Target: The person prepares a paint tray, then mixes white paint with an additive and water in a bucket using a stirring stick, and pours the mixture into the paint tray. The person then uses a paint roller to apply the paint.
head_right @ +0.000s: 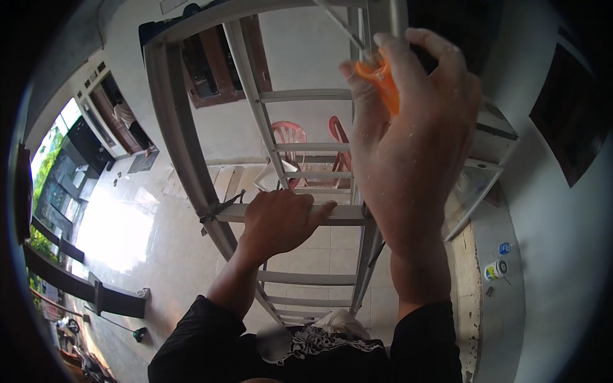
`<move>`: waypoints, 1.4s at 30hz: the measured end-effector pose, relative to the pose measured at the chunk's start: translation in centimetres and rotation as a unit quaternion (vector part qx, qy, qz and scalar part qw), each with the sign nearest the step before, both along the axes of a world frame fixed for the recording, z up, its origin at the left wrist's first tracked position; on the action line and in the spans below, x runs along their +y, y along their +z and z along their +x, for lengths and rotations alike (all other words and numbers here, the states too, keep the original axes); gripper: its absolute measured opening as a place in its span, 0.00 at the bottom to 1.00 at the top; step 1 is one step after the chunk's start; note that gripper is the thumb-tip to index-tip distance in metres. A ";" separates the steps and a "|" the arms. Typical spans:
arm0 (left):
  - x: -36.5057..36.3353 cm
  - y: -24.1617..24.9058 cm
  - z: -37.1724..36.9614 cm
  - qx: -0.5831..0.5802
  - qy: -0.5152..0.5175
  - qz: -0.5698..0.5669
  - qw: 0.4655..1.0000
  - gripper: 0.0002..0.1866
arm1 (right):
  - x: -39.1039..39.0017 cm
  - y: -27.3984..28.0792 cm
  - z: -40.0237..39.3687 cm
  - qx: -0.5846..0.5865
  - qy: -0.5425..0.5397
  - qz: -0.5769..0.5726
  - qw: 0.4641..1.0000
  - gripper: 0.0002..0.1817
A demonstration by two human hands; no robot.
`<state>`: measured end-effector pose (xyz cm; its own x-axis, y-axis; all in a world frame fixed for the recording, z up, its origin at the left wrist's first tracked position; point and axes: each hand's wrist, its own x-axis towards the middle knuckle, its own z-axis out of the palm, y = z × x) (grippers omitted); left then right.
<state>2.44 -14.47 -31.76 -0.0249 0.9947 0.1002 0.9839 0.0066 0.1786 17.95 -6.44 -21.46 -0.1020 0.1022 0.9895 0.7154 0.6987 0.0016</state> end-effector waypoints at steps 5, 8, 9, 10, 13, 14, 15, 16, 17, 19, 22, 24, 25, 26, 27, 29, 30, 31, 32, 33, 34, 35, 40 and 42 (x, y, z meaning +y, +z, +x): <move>-0.4 -0.5 0.3 0.007 0.009 0.026 1.000 0.35 | -3.3 -7.1 -0.4 0.015 0.070 -0.090 0.993 0.17; -0.5 -1.2 0.3 0.032 0.009 0.036 0.999 0.33 | -4.6 -11.1 -0.5 0.013 0.124 -0.142 0.982 0.17; -0.5 -1.1 0.4 0.037 0.002 0.044 0.998 0.33 | -4.6 -12.2 -0.5 0.017 0.173 -0.188 0.967 0.17; -0.7 -1.2 0.4 0.041 0.003 0.060 0.997 0.32 | -4.3 -13.5 -0.6 0.007 0.173 -0.153 0.973 0.17; -0.5 -2.7 0.1 0.060 0.003 0.086 0.994 0.32 | -5.6 -15.9 -0.5 0.007 0.150 -0.157 0.976 0.17; -0.4 -3.0 0.1 0.069 0.004 0.100 0.993 0.32 | -6.3 -16.3 -0.5 0.019 0.145 -0.169 0.975 0.16; -0.4 -3.1 0.0 0.080 0.003 0.117 0.990 0.32 | -6.6 -17.1 -0.7 0.024 0.143 -0.171 0.975 0.16; -0.5 -3.3 -0.1 0.086 -0.001 0.155 0.984 0.35 | -6.9 -17.7 -0.8 0.032 0.138 -0.186 0.972 0.17; -0.4 -3.6 -0.2 0.089 -0.009 0.154 0.984 0.35 | -7.2 -18.3 -0.9 0.041 0.131 -0.204 0.969 0.18; -0.2 -4.3 -0.3 0.069 -0.016 0.224 0.972 0.38 | -7.8 -19.5 -0.9 0.046 0.111 -0.180 0.976 0.17; -0.9 -4.5 -0.4 0.079 -0.038 0.247 0.965 0.38 | -8.2 -21.3 -1.0 0.070 0.135 -0.130 0.980 0.16; -1.2 -4.6 -0.6 0.081 -0.050 0.252 0.963 0.40 | -8.9 -22.1 -1.2 0.080 0.132 -0.164 0.974 0.15; -1.2 -4.7 -0.6 0.091 -0.054 0.271 0.957 0.40 | -9.4 -22.3 -1.3 0.095 0.135 -0.204 0.965 0.15; -1.4 -5.0 -0.5 0.101 -0.059 0.286 0.951 0.40 | -10.2 -22.4 -1.5 0.106 0.148 -0.245 0.952 0.15; -1.5 -4.9 -0.7 0.100 -0.062 0.284 0.952 0.40 | -10.3 -22.8 -2.0 0.107 0.145 -0.247 0.952 0.15; -1.8 -4.7 -0.7 0.070 -0.071 0.277 0.956 0.40 | -10.2 -23.8 -2.8 0.141 0.179 -0.229 0.946 0.14; -1.9 -4.6 -0.7 0.067 -0.072 0.279 0.955 0.40 | -10.4 -23.9 -2.9 0.140 0.177 -0.227 0.947 0.14; -2.1 -4.7 -0.6 0.062 -0.072 0.278 0.956 0.40 | -10.7 -24.1 -3.1 0.143 0.174 -0.220 0.949 0.14; -2.2 -4.8 -0.6 0.059 -0.070 0.276 0.957 0.40 | -10.9 -24.4 -3.4 0.148 0.172 -0.214 0.950 0.14; -2.3 -4.9 -0.6 0.058 -0.068 0.277 0.957 0.40 | -11.2 -24.7 -3.6 0.146 0.173 -0.213 0.950 0.14; -2.4 -4.9 -0.5 0.056 -0.064 0.274 0.958 0.39 | -11.4 -24.9 -3.7 0.155 0.174 -0.210 0.949 0.13; -2.5 -5.1 -0.4 0.055 -0.061 0.271 0.959 0.39 | -11.7 -25.2 -3.7 0.166 0.174 -0.207 0.948 0.12; -2.6 -6.0 -0.3 0.081 -0.057 0.330 0.939 0.36 | -12.6 -26.8 -3.5 0.175 0.191 -0.168 0.951 0.11; -2.1 -6.4 -0.4 0.093 -0.065 0.360 0.926 0.34 | -12.9 -27.4 -3.3 0.185 0.192 -0.154 0.952 0.11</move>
<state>2.02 -16.55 -38.16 0.1741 0.6625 0.7285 0.9824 -0.1679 -0.0822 14.69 -19.36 -48.85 0.1593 0.4177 0.8945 0.3194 0.8355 -0.4471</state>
